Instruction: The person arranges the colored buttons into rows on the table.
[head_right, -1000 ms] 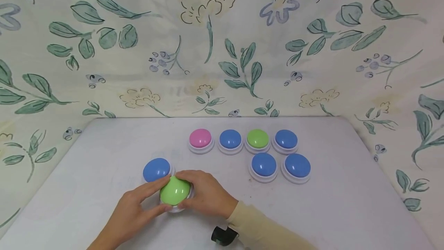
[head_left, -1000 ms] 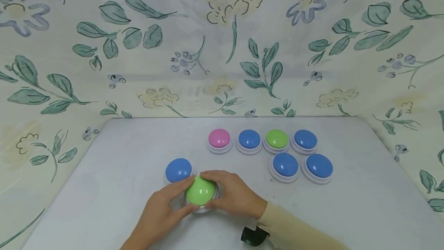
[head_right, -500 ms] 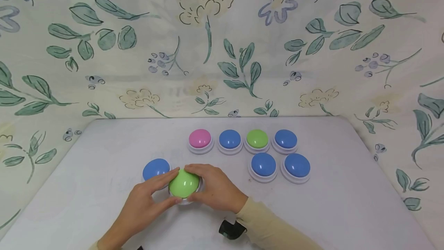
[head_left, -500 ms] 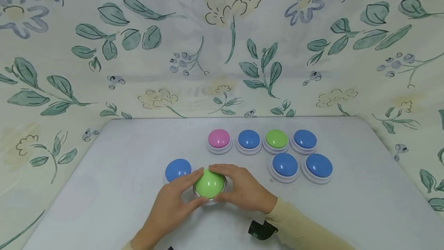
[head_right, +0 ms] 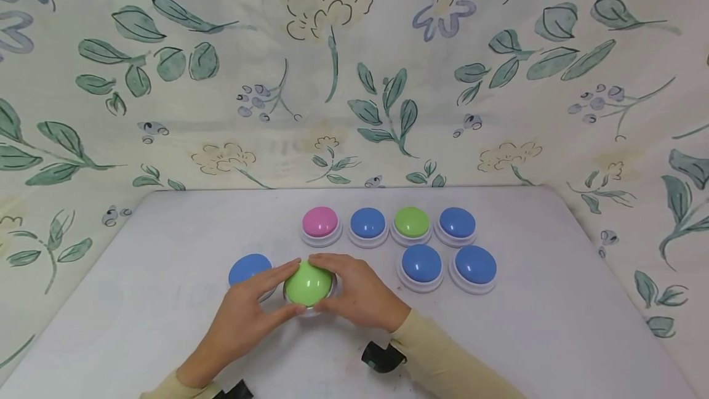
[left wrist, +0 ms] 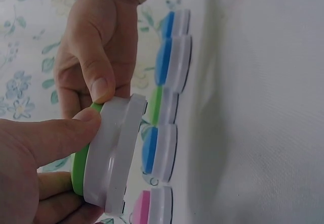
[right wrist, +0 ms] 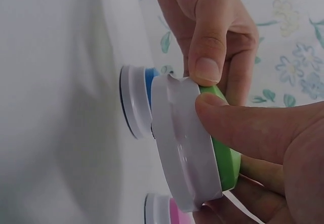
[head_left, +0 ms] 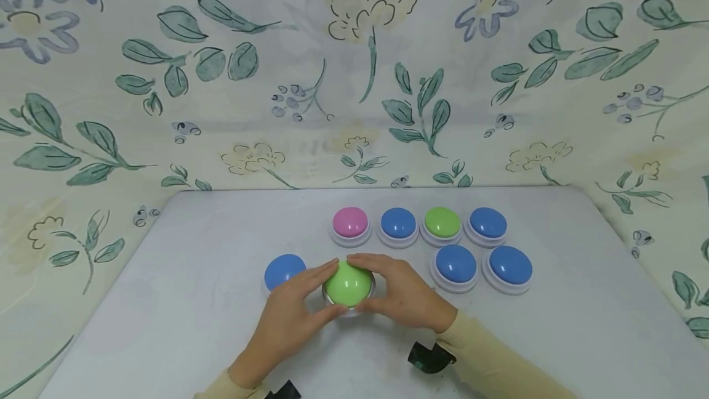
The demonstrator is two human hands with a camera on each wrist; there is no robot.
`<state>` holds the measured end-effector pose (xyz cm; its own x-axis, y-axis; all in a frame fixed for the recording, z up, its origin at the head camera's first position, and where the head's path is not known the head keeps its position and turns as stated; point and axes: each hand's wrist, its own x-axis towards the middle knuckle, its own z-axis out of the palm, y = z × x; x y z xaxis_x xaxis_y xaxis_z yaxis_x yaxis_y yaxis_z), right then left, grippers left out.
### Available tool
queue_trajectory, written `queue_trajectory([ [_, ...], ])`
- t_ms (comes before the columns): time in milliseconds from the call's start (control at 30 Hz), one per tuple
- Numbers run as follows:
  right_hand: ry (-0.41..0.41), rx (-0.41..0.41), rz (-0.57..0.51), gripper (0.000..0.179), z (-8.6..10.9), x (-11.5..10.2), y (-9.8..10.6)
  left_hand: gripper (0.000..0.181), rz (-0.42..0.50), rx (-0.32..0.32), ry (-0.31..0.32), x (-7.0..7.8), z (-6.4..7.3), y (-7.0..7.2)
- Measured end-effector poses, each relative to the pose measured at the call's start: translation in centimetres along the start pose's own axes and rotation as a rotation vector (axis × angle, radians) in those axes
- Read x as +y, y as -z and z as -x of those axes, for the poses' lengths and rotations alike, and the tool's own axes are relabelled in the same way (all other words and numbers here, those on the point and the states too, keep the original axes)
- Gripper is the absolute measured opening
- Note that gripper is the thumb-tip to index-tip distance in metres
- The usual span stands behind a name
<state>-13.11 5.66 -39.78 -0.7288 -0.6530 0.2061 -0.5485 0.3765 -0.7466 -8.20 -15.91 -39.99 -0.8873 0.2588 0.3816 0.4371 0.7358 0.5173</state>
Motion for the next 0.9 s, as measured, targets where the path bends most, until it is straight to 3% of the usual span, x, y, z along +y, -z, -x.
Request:
queue_trajectory([
  [900,-0.033,-0.002,-0.014,0.068,0.3,2.3,3.3,0.067,-0.006,-0.018,-0.004,1.2,-3.6,-2.5],
])
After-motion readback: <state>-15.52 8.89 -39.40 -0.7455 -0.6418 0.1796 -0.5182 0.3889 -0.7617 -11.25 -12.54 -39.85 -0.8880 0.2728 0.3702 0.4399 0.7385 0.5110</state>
